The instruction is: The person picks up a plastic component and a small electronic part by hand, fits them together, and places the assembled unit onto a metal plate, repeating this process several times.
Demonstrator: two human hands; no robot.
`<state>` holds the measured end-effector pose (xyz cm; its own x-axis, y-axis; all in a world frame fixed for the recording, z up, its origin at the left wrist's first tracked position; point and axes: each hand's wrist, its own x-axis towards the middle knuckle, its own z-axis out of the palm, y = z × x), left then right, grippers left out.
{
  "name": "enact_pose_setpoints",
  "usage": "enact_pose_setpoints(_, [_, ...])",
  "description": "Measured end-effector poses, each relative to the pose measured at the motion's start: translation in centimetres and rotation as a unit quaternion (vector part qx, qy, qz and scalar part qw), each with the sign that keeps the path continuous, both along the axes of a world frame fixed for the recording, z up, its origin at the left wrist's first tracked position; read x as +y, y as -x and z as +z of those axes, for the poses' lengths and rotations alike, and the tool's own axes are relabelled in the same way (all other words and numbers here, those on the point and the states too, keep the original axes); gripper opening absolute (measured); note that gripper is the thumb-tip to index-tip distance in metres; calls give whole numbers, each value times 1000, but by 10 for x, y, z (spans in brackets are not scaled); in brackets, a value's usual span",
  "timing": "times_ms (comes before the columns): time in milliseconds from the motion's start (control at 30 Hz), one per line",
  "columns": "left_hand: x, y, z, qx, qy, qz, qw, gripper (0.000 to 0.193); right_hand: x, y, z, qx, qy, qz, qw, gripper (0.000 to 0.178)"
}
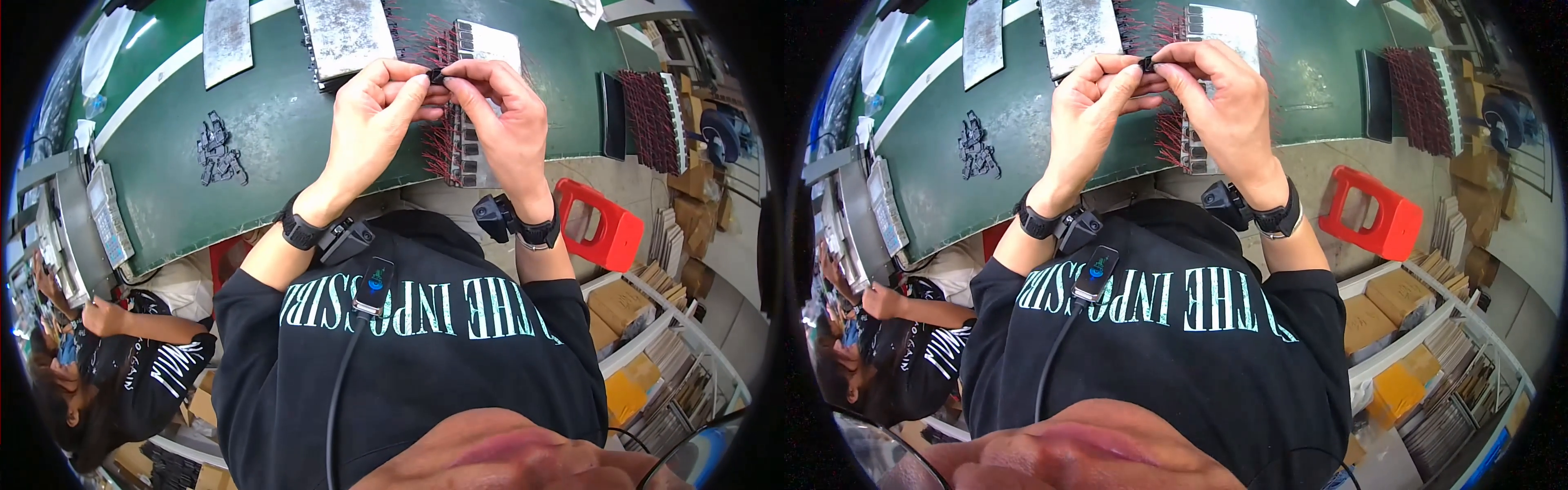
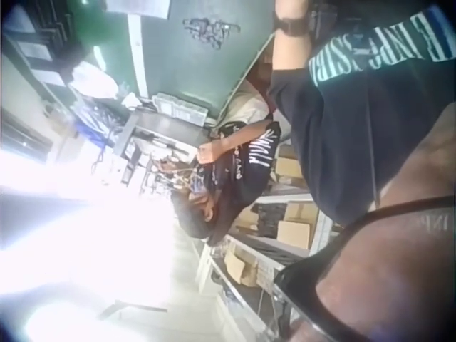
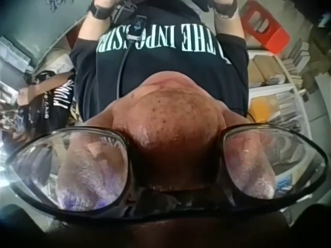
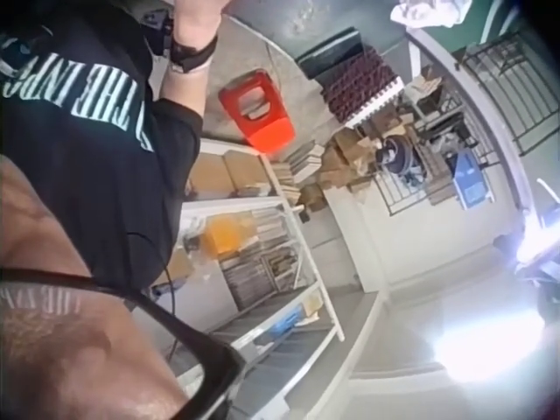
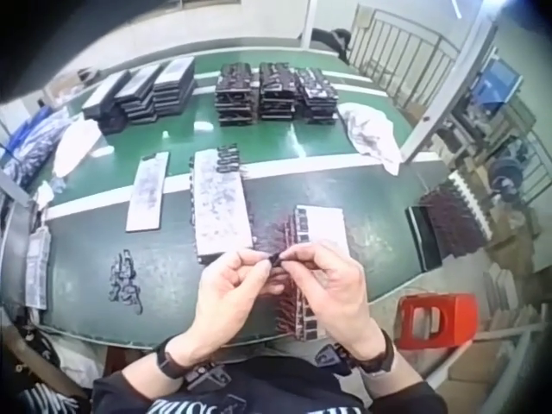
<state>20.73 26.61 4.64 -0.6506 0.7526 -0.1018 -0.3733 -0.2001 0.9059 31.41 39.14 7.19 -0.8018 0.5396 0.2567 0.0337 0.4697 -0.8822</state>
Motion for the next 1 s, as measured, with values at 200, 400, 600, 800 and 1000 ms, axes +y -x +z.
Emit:
enact_pose_setpoints(200, [-3, -1, 1, 49, 23, -17, 998, 18, 6, 2, 0, 1, -88, 22, 996, 13])
enact_pose_setpoints(400, [-2, -1, 7, 26, 22, -40, 999, 17, 14, 0, -7, 13, 92, 54, 994, 12])
enact_pose_setpoints(600, [-1, 0, 2, 29, 5, -20, 999, 17, 7, 1, -10, 35, 226, 41, 973, 14])
enact_pose_setpoints(800, [-2, 0, 0, 48, 9, 9, 999, 18, 0, 1, -3, 44, 225, 26, 973, 15])
enact_pose_setpoints(1000, [-5, -3, 1, 89, 34, 22, 995, 19, 2, 3, -4, -2, 269, 35, 962, 16])
